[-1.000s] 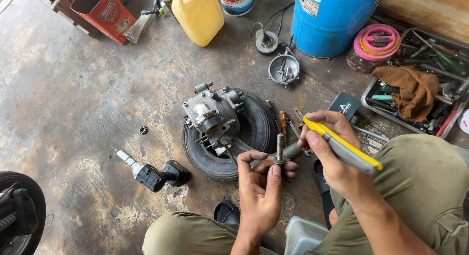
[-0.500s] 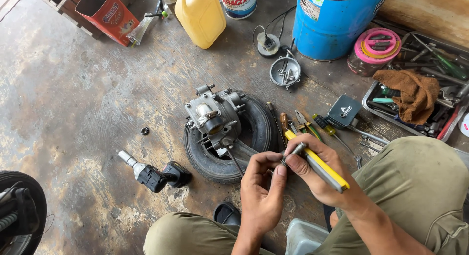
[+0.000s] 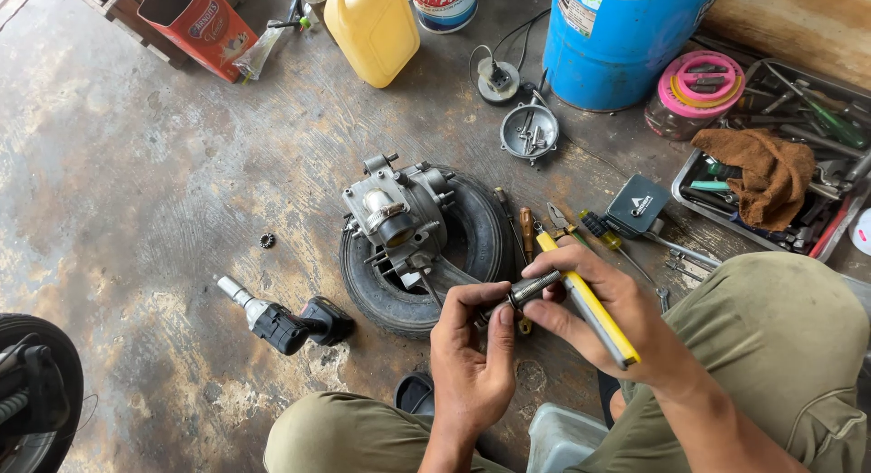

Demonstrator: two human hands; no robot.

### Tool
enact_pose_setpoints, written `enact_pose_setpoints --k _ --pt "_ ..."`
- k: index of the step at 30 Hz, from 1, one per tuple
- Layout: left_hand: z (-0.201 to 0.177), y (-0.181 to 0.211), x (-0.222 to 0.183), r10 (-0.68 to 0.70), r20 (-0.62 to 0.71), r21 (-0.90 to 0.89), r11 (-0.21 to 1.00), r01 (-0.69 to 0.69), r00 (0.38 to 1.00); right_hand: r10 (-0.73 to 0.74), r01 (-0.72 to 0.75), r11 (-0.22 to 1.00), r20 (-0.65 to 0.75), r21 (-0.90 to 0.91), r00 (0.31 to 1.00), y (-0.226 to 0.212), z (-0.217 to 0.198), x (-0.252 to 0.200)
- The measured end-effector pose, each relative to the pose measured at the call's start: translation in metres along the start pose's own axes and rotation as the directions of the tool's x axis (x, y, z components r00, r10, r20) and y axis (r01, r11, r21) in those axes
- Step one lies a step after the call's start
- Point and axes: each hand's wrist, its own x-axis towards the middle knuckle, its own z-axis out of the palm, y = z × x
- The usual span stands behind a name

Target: Repairing and cleaning internal components of a motorcycle engine/transmission system.

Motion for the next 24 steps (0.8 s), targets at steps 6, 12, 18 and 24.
enact_pose_setpoints --k 6,12,18,24 --pt "0.0 0.016 0.007 0.0 0.062 0.095 0.995 -0.005 0.998 -0.021 0.007 0.986 -0.081 -0.165 0.996 -0.004 0.004 0.0" --pt "0.003 -0.005 0.005 -0.142 0.054 -0.085 0.986 0.146 0.988 -0.144 0.117 0.984 -0.215 -0.132 0.966 0.0 0.004 0.004" --pt "0.003 -0.012 0.008 -0.244 0.076 -0.294 0.921 0.255 0.967 -0.098 0.105 0.994 -0.321 0.005 0.942 -0.005 0.003 0.0" --pt "0.005 -0.021 0.007 -0.294 0.096 -0.436 0.847 0.305 0.951 0.005 0.004 1.0 -0.294 0.028 0.956 -0.004 0.007 -0.001"
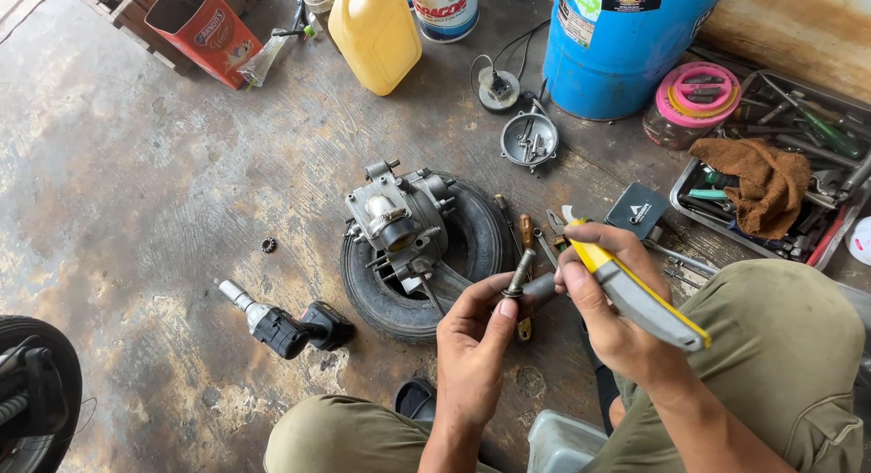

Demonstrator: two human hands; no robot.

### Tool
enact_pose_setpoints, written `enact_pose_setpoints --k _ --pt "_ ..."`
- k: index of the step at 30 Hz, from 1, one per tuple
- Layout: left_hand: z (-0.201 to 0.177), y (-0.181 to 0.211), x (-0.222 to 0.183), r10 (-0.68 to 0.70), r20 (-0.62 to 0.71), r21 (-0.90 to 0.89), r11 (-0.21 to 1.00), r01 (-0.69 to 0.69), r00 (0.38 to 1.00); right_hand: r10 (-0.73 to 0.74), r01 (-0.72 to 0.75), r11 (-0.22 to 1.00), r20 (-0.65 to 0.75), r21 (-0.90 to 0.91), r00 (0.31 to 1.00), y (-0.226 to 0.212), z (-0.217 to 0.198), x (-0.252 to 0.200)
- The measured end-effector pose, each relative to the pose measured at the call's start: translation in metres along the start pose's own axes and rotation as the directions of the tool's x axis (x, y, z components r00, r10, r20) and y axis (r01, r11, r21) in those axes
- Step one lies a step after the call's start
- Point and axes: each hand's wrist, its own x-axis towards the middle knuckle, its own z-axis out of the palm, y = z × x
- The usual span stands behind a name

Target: Repairing and cleaning internal components of a motorcycle engine/transmission system.

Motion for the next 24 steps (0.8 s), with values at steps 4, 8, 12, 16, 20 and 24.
enact_pose_setpoints --k 4,8,12,16,20,24 --pt "-0.003 0.0 0.0 0.003 -0.04 -0.02 1.0 -0.004 0.999 -0.113 0.114 0.993 -0.018 0.03 0.993 0.009 -0.014 0.005" --pt "-0.002 0.006 0.0 0.026 -0.105 -0.054 0.998 -0.032 0.994 -0.066 0.069 0.998 -0.165 0.011 0.984 0.008 -0.028 0.005" --pt "0.0 0.012 -0.003 -0.043 -0.095 -0.053 0.998 0.038 0.995 -0.03 0.032 0.999 -0.238 0.004 0.971 0.013 -0.033 -0.006" --pt "0.004 0.008 -0.008 -0.019 -0.036 -0.018 1.0 0.018 0.999 -0.066 0.086 0.994 -0.275 0.062 0.959 0.02 -0.033 -0.015" --pt "0.009 0.007 -0.015 0.008 0.025 0.025 1.0 -0.009 1.0 -0.141 0.152 0.986 -0.153 0.064 0.978 0.019 -0.026 -0.022" --pt "0.012 0.009 -0.023 0.099 0.064 0.091 0.99 -0.104 0.993 -0.268 0.282 0.953 -0.123 0.108 0.955 0.021 -0.015 -0.028"
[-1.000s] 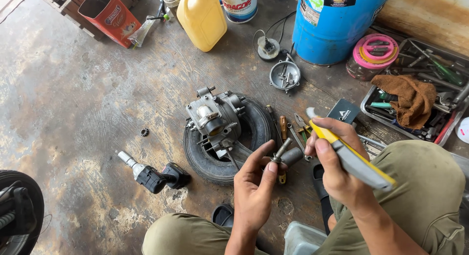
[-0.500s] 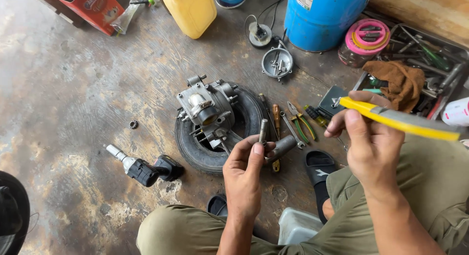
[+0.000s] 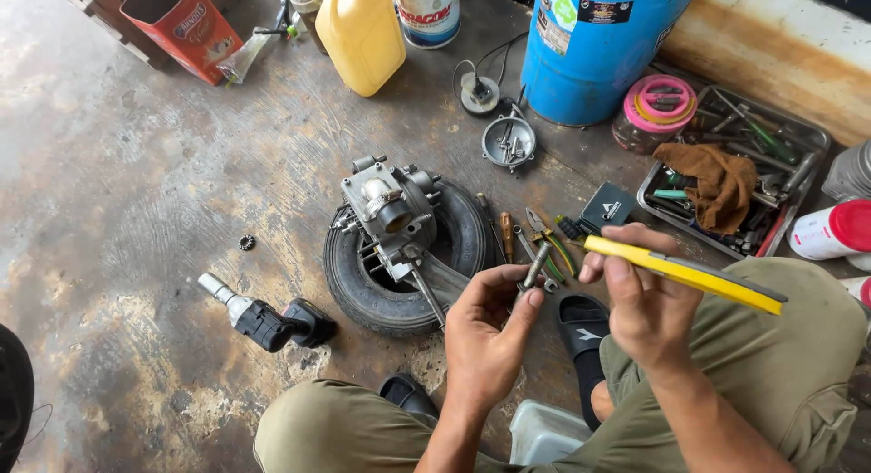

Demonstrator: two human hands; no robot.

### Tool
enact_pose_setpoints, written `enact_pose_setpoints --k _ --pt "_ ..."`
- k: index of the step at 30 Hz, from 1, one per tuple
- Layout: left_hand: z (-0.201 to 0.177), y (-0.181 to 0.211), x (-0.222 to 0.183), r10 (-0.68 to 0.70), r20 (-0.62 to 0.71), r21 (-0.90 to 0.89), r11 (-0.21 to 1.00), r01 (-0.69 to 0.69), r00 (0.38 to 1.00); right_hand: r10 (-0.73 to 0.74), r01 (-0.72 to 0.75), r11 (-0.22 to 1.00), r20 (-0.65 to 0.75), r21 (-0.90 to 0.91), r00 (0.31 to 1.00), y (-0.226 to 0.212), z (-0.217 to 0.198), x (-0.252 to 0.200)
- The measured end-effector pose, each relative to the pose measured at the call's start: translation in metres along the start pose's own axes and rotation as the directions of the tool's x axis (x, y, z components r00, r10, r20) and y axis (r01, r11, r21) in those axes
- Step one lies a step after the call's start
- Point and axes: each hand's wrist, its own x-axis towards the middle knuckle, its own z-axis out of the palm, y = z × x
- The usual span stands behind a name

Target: Repairing and cleaning internal components of a motorcycle engine/transmission system.

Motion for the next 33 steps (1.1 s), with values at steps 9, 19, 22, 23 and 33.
enact_pose_setpoints --k 9,19,22,23,33 --pt "0.001 0.005 -0.005 0.152 -0.056 0.217 0.967 -0.136 0.987 -0.161 0.202 0.958 0.201 -0.202 0.966 -0.028 0.008 -0.003" --pt "-0.005 -0.003 0.005 0.066 -0.071 0.22 0.974 -0.049 0.995 -0.007 0.004 1.0 -0.283 -0.012 0.959 -0.041 -0.114 -0.016" --pt "0.001 -0.016 0.009 -0.066 -0.049 0.059 0.996 0.069 0.997 0.077 -0.135 0.978 -0.318 -0.162 0.945 -0.052 -0.132 -0.019" --pt "0.005 -0.019 0.01 -0.075 -0.028 0.069 0.995 0.077 0.997 0.099 -0.166 0.97 -0.336 -0.176 0.937 -0.056 -0.127 -0.018" --pt "0.037 -0.069 0.035 -0.174 0.001 0.129 0.977 0.172 0.985 0.71 -0.551 0.384 -0.144 -0.741 0.689 0.076 -0.099 -0.061"
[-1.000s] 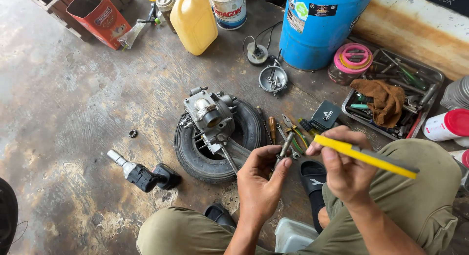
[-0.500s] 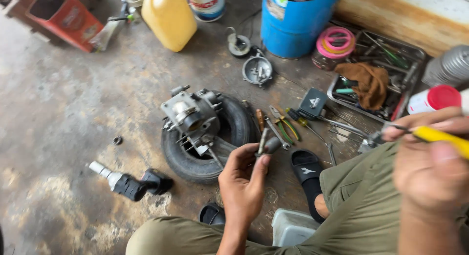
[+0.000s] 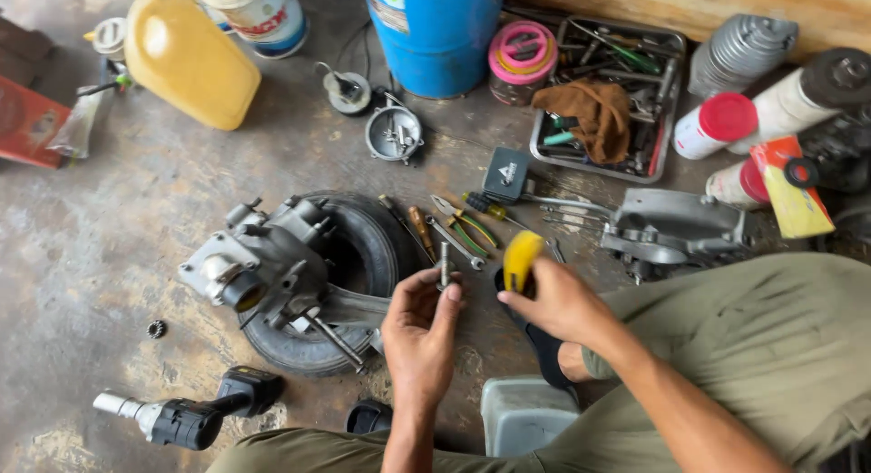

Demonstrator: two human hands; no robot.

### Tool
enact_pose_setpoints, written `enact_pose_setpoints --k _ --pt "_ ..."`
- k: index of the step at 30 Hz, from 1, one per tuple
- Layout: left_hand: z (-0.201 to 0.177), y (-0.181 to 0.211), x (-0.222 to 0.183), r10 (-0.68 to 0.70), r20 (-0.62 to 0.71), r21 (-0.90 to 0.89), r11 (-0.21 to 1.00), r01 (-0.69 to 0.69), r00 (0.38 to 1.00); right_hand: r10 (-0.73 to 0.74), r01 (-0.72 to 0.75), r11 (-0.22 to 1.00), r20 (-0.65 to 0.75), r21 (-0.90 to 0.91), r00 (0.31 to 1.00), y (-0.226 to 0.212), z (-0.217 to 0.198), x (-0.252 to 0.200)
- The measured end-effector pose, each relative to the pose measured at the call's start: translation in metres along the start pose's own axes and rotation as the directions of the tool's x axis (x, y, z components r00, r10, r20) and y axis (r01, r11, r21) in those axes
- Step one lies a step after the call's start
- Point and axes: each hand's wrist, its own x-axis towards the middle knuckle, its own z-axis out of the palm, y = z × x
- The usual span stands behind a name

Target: Repairing and cleaning internal components of a motorcycle engine/transmission system.

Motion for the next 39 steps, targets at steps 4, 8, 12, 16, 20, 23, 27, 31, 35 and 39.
enact_pose_setpoints --k 4,8,12,16,20,23,27,31,35,39 --pt "0.001 -0.015 0.008 -0.06 0.01 -0.023 0.998 0.06 0.998 0.136 -0.094 0.984 0.298 -0.152 0.945 -0.003 0.033 0.009" --pt "0.004 -0.019 0.013 -0.098 0.0 0.004 0.995 0.098 0.995 0.013 -0.019 1.0 0.207 0.025 0.978 0.039 0.118 0.022" --pt "0.001 -0.023 0.016 -0.11 0.008 0.007 0.994 0.11 0.994 0.165 -0.14 0.983 0.223 -0.12 0.961 0.085 0.19 0.043" --pt "-0.001 -0.021 0.014 -0.11 0.005 -0.026 0.994 0.11 0.994 0.24 -0.205 0.965 0.241 -0.161 0.94 0.124 0.216 0.043" --pt "-0.005 -0.022 0.014 -0.078 -0.022 -0.06 0.995 0.077 0.997 0.204 -0.158 0.964 0.218 -0.211 0.954 0.149 0.24 0.052" --pt "-0.011 -0.026 0.014 -0.062 -0.028 -0.037 0.997 0.061 0.998 0.175 -0.125 0.964 0.204 -0.235 0.963 0.159 0.246 0.056" --pt "-0.015 -0.023 0.012 -0.033 -0.051 0.062 0.997 0.036 0.998 0.126 -0.076 0.958 0.169 -0.276 0.978 0.121 0.206 0.064" --pt "-0.02 -0.019 0.01 -0.004 -0.059 0.024 1.0 0.005 0.998 -0.09 0.103 0.992 -0.167 0.069 0.982 0.018 0.124 0.058" --pt "-0.02 -0.008 0.007 -0.075 -0.016 -0.093 0.993 0.073 0.997 -0.246 0.12 0.646 0.057 0.754 0.968 -0.054 0.037 0.026" --pt "-0.016 -0.005 0.003 0.001 -0.02 -0.063 0.998 -0.002 1.0 -0.443 0.246 0.723 0.159 0.646 0.882 -0.061 0.029 0.007"
